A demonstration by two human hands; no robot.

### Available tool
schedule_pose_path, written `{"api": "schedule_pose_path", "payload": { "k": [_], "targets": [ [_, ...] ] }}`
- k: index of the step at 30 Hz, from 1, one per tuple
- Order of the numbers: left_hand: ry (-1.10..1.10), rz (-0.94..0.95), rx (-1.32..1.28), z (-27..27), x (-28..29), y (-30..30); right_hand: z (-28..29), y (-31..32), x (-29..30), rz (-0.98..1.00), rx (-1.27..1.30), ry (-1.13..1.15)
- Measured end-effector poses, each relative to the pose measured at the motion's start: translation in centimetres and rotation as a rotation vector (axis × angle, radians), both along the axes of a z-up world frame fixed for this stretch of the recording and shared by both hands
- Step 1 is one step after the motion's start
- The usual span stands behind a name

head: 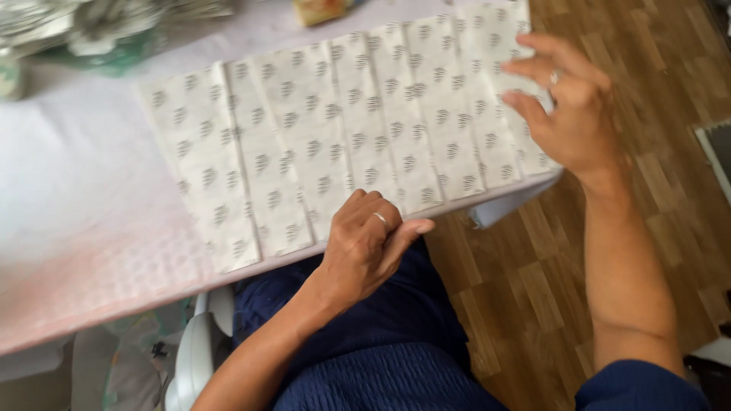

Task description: The person applies glue to paper strips and presses them together by hand on a table.

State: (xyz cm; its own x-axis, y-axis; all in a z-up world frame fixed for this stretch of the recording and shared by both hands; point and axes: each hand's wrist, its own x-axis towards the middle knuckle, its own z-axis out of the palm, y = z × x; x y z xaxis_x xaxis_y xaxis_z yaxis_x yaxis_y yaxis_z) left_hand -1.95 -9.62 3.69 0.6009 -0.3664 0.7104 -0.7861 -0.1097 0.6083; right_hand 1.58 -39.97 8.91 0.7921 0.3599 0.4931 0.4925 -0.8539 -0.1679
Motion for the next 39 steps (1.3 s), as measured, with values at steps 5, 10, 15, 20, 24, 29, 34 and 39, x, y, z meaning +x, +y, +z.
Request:
{"api": "schedule_pose_path", "payload": {
  "k": [5,10,15,20,24,29,34,39],
  "targets": [
    [-0.009,-0.126,0.003,-0.1,-0.3,-8.5,-3.1,-6.3,-7.2,-0.052,0.109,0.142],
    [-0.084,-0.177,0.24,-3.7,0.2,-16.1,-5.7,-7.4,-9.7,-0.001,0.248,0.129],
    [-0.169,-0.038,0.38,-6.8,0.7,-20.4,-8.0,-7.3,-9.3,-0.076,0.397,0.051],
    [-0.09,-0.042,0.378,-7.4,0.4,-21.2,-8.8,-8.2,-9.3,-0.055,0.459,0.064],
    [-0.094,-0.042,0.321,-8.2,0.5,-21.1,-9.1,-8.8,-9.3,-0.037,0.514,0.043],
    [-0.093,-0.04,0.301,-9.4,0.6,-21.3,-9.4,-9.0,-9.3,-0.045,0.531,0.025],
    [-0.116,-0.004,0.324,-9.0,0.6,-21.5,-9.3,-8.7,-9.3,-0.06,0.54,0.014],
    [-0.257,0.044,0.464,-7.5,-0.2,-21.6,-9.2,-8.5,-9.2,-0.062,0.576,0.017]
  ]
}}
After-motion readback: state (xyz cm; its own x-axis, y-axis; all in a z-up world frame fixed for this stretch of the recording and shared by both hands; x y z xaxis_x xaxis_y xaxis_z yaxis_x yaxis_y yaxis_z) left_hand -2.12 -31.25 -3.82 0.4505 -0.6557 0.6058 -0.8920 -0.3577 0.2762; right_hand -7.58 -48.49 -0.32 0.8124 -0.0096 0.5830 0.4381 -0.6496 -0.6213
